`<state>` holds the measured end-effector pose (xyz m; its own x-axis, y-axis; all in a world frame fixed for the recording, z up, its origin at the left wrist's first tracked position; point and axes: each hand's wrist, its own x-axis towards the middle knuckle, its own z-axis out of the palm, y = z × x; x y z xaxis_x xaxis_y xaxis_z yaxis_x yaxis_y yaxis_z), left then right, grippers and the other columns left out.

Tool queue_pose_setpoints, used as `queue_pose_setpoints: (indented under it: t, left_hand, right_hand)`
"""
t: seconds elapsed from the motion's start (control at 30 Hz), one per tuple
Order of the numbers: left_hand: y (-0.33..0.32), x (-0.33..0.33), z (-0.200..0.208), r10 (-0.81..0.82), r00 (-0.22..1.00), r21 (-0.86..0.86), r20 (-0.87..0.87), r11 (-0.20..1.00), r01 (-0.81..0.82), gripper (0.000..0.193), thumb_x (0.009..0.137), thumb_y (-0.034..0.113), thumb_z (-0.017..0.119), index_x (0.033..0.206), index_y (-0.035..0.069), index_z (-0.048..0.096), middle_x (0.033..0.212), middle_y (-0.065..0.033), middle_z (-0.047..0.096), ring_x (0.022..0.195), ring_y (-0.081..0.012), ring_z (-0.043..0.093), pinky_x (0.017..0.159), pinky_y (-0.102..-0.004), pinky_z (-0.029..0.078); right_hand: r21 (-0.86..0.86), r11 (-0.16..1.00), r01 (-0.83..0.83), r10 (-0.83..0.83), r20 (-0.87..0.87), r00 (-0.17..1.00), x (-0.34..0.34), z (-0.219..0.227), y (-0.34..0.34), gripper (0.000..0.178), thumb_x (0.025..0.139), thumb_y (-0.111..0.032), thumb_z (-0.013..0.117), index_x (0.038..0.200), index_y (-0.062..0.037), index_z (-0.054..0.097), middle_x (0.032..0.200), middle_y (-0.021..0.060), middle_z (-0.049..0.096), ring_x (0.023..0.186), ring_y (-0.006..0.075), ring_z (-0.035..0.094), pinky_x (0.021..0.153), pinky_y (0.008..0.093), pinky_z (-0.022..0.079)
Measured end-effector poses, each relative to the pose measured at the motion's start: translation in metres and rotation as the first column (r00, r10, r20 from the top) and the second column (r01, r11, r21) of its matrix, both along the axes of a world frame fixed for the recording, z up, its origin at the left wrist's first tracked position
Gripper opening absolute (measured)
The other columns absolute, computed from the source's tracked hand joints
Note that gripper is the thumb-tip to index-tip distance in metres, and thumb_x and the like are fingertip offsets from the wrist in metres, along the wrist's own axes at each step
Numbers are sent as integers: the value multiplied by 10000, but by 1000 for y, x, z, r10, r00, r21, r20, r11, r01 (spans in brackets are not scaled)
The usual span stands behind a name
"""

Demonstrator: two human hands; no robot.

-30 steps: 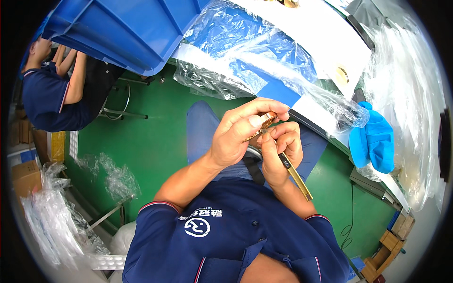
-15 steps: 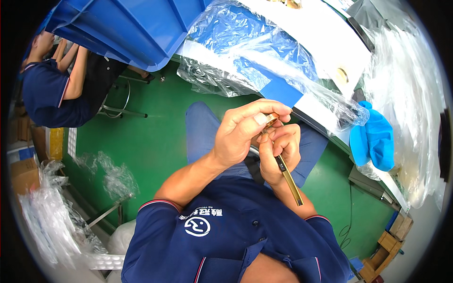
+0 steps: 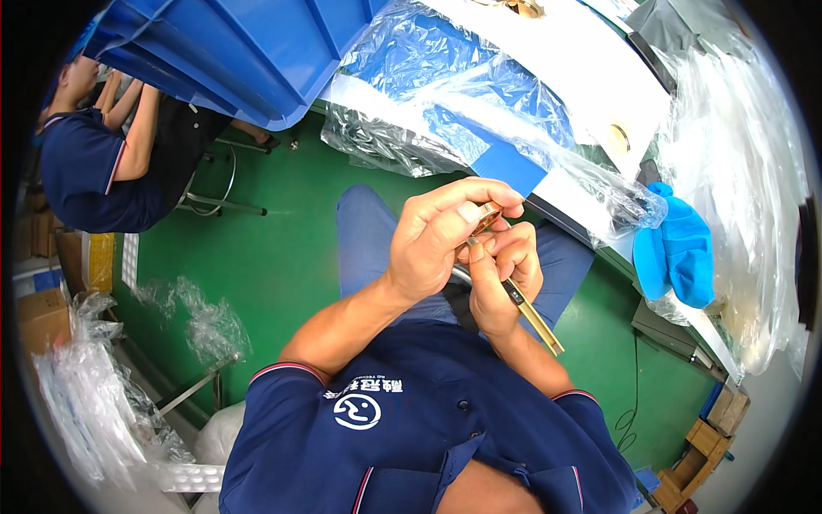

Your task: Worker assembles and inspects small circular gold-colored parts, marking them and placing them into a tray.

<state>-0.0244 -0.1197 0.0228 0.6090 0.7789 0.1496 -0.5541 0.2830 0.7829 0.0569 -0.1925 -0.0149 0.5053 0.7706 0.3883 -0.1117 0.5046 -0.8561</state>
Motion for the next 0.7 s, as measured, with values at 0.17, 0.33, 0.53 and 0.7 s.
queue_pose_setpoints:
  t: [0.17, 0.33, 0.53, 0.7]
  left_hand:
    - [1, 1, -1, 9, 1000, 41, 11, 999, -10, 321, 862, 144, 409, 1032, -75, 570, 991, -134, 586, 871, -149, 547, 804, -280, 444]
    - [0, 1, -2, 18, 999, 80, 36, 997, -21, 317, 860, 138, 411, 1027, -80, 570, 1009, -142, 582, 883, -155, 547, 817, -287, 439]
    - [-3, 1, -1, 39, 998, 90, -58, 995, -33, 403, 819, 230, 403, 1021, -86, 550, 1003, -206, 563, 879, -251, 556, 824, -369, 440]
    - [-4, 2, -1, 39, 998, 75, -52, 997, -35, 400, 823, 225, 401, 1020, -90, 552, 1012, -214, 561, 882, -251, 556, 831, -374, 447]
  right_hand:
    - [25, 999, 26, -24, -80, 997, -1, 1, 1, 283, 784, 136, 532, 690, -58, 349, 863, 70, 423, 687, 132, 549, 643, 272, 487]
    - [-8, 997, 76, -76, 38, 996, 0, 3, 0, 285, 782, 139, 528, 693, -60, 345, 864, 76, 421, 682, 130, 544, 622, 259, 486]
    - [14, 993, 120, -121, 98, 988, 0, -1, 0, 283, 768, 144, 531, 693, -61, 351, 851, 87, 428, 677, 132, 547, 606, 250, 484]
    - [1, 987, 159, -155, 215, 964, 1, 0, -2, 293, 739, 142, 556, 668, -62, 359, 852, 95, 438, 680, 142, 563, 626, 270, 471]
